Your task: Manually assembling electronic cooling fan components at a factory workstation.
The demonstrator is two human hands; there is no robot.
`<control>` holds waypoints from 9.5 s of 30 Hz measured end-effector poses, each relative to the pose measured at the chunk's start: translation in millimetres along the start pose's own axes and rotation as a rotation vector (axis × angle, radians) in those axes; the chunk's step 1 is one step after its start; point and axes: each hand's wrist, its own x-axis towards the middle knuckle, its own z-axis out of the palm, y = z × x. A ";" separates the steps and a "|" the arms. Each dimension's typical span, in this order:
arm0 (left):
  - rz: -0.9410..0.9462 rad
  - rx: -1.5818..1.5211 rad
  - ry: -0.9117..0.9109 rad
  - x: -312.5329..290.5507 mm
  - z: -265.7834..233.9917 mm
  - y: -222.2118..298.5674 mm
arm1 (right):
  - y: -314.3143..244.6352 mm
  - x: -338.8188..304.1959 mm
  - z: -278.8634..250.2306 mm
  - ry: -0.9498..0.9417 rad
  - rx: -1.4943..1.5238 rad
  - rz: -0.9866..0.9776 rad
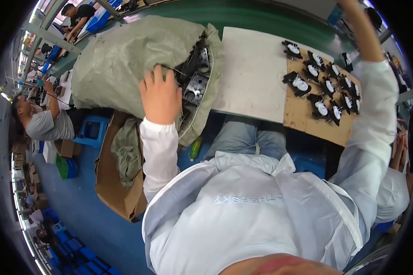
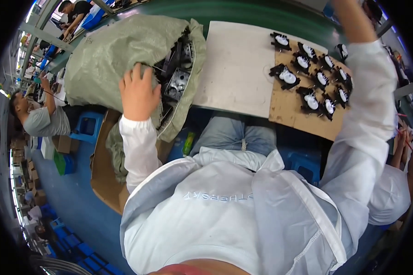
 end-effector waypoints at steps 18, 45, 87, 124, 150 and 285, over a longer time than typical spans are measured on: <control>-0.123 0.339 -0.249 24.2 18.8 -118.8 | 3.4 -233.7 302.4 -0.420 0.261 0.220; 0.029 -1.403 -0.399 133.0 49.7 233.4 | 27.6 -311.0 120.8 0.533 1.559 0.873; -0.481 -2.133 -0.044 147.3 12.2 230.7 | 34.5 -222.3 113.5 0.558 1.115 0.270; -0.544 -1.879 0.019 128.6 37.7 243.9 | 50.6 -236.8 125.8 0.332 0.846 0.406; -0.168 -1.952 -0.273 95.0 38.8 198.9 | 73.7 -222.4 129.9 0.455 0.836 0.330; -0.631 -2.032 0.276 115.2 22.3 224.9 | 33.7 -250.3 110.1 0.255 1.084 0.523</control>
